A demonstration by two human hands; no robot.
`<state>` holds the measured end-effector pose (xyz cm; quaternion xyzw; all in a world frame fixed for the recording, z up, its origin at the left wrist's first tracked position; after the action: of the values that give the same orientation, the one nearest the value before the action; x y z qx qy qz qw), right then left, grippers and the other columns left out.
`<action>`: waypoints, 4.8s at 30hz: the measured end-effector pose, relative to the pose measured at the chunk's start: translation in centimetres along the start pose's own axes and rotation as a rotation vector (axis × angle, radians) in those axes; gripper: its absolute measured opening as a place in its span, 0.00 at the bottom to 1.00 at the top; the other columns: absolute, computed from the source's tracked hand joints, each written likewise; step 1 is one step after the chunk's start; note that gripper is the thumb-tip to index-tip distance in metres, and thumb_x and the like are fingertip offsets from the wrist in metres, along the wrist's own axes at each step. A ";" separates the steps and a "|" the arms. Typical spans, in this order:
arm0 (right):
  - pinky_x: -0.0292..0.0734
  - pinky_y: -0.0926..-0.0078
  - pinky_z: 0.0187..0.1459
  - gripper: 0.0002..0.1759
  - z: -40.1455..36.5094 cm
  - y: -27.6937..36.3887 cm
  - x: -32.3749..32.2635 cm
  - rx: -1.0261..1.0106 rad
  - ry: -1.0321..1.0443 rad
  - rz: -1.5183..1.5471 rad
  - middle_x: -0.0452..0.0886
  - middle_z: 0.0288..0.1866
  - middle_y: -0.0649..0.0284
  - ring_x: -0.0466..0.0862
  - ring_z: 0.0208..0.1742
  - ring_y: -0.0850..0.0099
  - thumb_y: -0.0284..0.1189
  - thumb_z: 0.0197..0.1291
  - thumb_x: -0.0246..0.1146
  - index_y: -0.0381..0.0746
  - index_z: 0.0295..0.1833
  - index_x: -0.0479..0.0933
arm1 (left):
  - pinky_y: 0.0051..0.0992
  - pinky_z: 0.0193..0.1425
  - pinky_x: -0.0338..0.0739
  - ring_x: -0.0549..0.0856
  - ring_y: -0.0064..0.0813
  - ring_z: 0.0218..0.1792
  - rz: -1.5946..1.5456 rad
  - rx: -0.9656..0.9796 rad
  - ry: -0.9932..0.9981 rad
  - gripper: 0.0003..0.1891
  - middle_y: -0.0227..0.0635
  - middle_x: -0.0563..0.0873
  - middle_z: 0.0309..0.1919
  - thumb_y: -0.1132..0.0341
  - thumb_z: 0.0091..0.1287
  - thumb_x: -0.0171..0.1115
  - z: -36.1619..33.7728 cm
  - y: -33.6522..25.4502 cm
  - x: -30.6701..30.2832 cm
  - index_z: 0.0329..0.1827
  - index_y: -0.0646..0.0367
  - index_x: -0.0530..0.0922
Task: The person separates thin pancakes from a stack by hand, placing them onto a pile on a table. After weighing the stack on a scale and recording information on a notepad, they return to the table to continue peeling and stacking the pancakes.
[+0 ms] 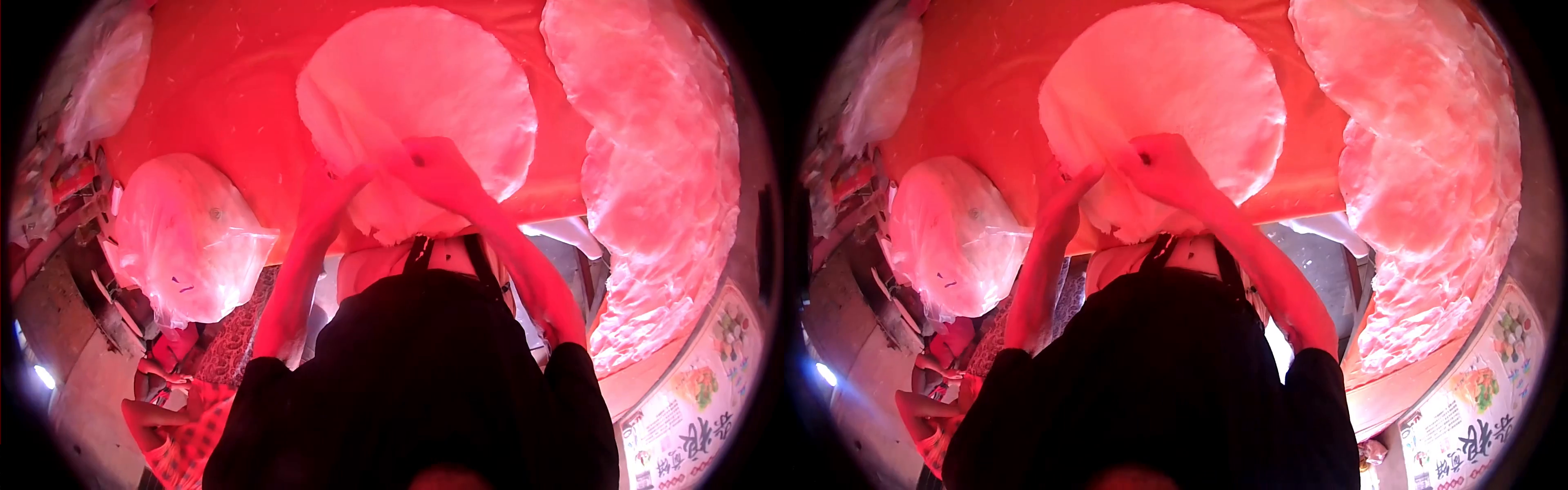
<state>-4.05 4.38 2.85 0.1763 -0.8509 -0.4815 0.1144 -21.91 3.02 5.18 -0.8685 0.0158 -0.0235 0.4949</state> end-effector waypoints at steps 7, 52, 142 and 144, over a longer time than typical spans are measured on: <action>0.73 0.80 0.36 0.10 -1.1 0.1 -1.8 -0.036 -0.114 -0.042 0.82 0.32 0.69 0.77 0.34 0.81 0.30 0.60 0.63 0.33 0.40 0.81 | 0.23 0.48 0.77 0.83 0.25 0.44 -0.161 -0.043 -0.070 0.18 0.34 0.83 0.44 0.76 0.59 0.61 0.6 3.6 -3.7 0.54 0.66 0.75; 0.78 0.75 0.31 0.30 1.3 -2.6 -7.7 -0.097 -0.633 0.127 0.83 0.32 0.58 0.83 0.30 0.70 0.43 0.49 0.73 0.32 0.49 0.74 | 0.28 0.58 0.74 0.81 0.28 0.50 -0.693 -0.149 0.006 0.19 0.33 0.83 0.49 0.68 0.66 0.56 1.3 3.7 -6.2 0.59 0.63 0.73; 0.72 0.71 0.29 0.09 -1.3 -0.4 0.1 -0.153 -0.303 0.069 0.79 0.25 0.53 0.75 0.26 0.76 0.29 0.56 0.63 0.33 0.34 0.78 | 0.23 0.39 0.73 0.76 0.23 0.32 -0.374 -0.355 -0.483 0.11 0.29 0.77 0.32 0.76 0.55 0.55 -33.0 10.0 -27.8 0.42 0.60 0.73; 0.71 0.68 0.26 0.06 -1.4 0.0 0.0 -0.419 -0.233 0.004 0.78 0.21 0.52 0.76 0.21 0.69 0.26 0.51 0.63 0.34 0.32 0.78 | 0.23 0.38 0.73 0.76 0.23 0.32 -0.384 -0.365 -0.468 0.11 0.29 0.77 0.31 0.76 0.55 0.55 -32.2 10.4 -28.1 0.42 0.60 0.73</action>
<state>-3.53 3.27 3.53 0.0900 -0.7401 -0.6645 0.0505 -51.86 -28.52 11.92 -0.9116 -0.2575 0.0867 0.3084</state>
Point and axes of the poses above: each hand's wrist, its own z-axis towards the middle knuckle, its own x-axis out of the palm, y = z × x, the point moved 2 cm from there along z, towards the middle knuckle
